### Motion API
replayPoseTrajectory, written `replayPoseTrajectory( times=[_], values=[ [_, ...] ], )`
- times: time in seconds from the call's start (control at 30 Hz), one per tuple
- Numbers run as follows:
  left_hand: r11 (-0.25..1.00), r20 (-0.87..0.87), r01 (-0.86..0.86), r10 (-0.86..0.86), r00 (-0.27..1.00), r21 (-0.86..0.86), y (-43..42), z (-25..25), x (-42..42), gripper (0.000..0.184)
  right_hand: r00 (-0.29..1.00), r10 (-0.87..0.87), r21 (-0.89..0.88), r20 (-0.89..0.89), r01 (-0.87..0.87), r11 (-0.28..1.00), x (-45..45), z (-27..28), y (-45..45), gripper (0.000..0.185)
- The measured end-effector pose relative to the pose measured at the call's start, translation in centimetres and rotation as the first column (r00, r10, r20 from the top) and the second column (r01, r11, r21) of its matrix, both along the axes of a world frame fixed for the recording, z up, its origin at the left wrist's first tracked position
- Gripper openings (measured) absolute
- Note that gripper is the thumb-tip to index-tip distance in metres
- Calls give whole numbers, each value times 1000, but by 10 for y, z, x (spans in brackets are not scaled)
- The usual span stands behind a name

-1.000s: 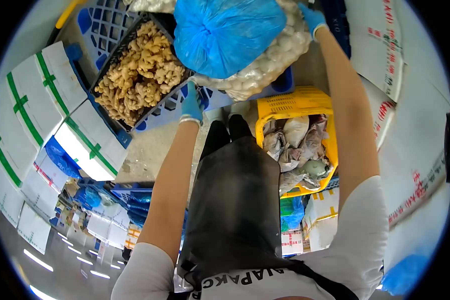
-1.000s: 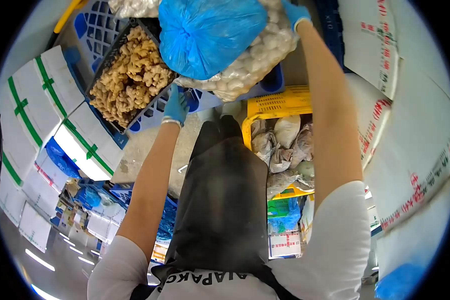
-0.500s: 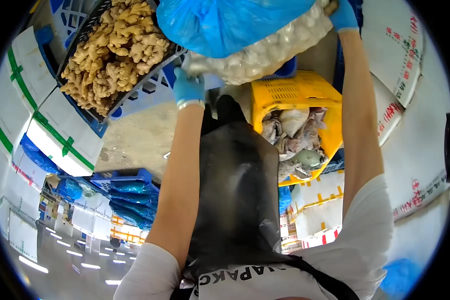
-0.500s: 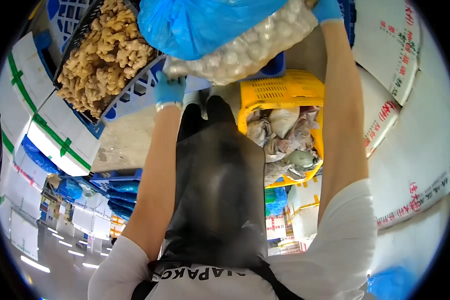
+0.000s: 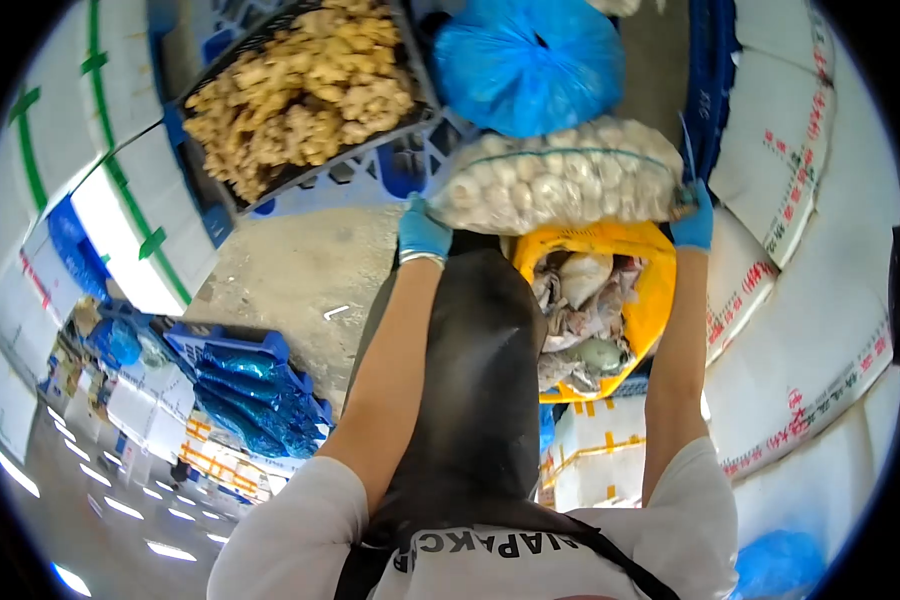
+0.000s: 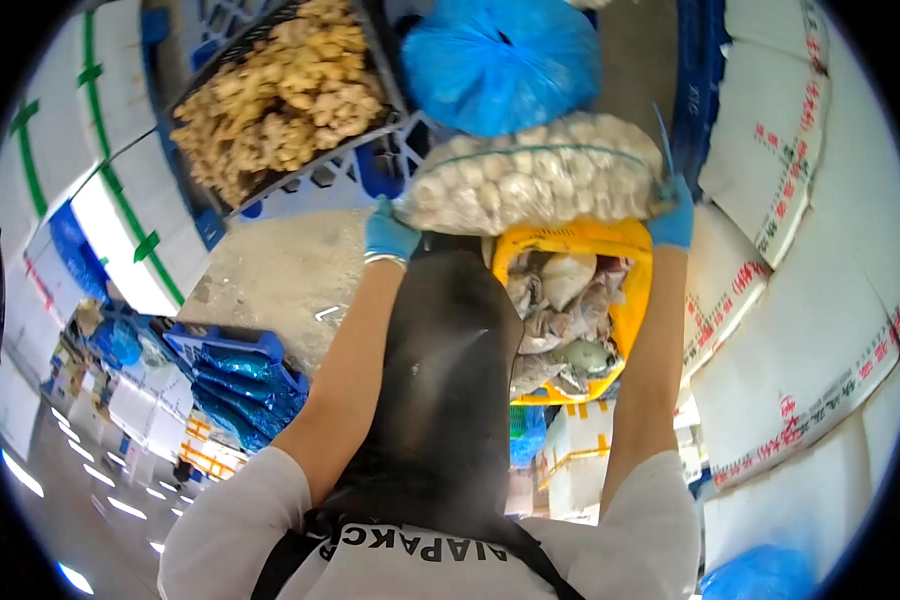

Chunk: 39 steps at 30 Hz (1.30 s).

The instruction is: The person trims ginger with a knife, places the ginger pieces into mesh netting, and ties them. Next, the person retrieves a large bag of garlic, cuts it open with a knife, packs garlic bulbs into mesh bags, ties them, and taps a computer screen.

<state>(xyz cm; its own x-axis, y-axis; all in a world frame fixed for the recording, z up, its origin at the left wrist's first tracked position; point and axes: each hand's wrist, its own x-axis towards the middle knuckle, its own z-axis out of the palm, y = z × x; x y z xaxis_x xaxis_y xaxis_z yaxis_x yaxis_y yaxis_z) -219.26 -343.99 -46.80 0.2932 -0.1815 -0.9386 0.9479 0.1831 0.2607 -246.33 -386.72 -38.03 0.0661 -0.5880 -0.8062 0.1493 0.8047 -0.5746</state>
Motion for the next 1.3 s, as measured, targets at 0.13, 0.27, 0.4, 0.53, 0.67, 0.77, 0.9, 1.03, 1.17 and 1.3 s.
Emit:
replayPoseTrajectory(
  times=[0.13, 0.27, 0.4, 0.53, 0.67, 0.77, 0.9, 1.03, 1.17, 1.3],
  values=[
    [988, 152, -41, 19, 988, 146, 9, 90, -11, 34, 990, 70, 14, 126, -72, 997, 25, 89, 27, 14],
    [977, 98, -11, -10, 995, 212, 55, 182, 13, 25, 985, 146, -155, -97, -159, 975, 118, 224, 82, 20],
    [988, 128, -91, 75, 989, 126, 123, 340, 57, 31, 905, 413, -149, -101, -424, 893, 162, 346, 115, 18],
    [916, 500, -9, -211, 840, 402, 176, 563, 75, 32, 847, 531, -142, 22, -523, 840, 208, 463, 182, 26],
    [948, 752, -217, -34, 659, 233, 265, 685, 86, 30, 687, 724, -146, 70, -711, 688, 235, 558, 250, 27],
    [923, 871, -373, 108, 479, 91, 308, 713, 76, 29, 610, 779, -282, 149, -729, 624, 254, 601, 300, 26],
    [876, 830, -476, 213, 515, 71, 415, 736, 82, 22, 539, 841, -346, -40, -798, 494, 316, 653, 413, 23],
    [873, 789, -483, 340, 512, -62, 509, 723, 76, 22, 461, 875, -283, -147, -867, 410, 363, 655, 505, 25],
    [875, 746, -482, 348, 568, -42, 623, 733, 101, 25, 416, 894, -270, -165, -891, 365, 417, 659, 617, 22],
    [838, 782, -539, 394, 483, -89, 708, 759, 136, 27, 386, 918, -293, -87, -891, 346, 468, 671, 713, 15]
  ],
)
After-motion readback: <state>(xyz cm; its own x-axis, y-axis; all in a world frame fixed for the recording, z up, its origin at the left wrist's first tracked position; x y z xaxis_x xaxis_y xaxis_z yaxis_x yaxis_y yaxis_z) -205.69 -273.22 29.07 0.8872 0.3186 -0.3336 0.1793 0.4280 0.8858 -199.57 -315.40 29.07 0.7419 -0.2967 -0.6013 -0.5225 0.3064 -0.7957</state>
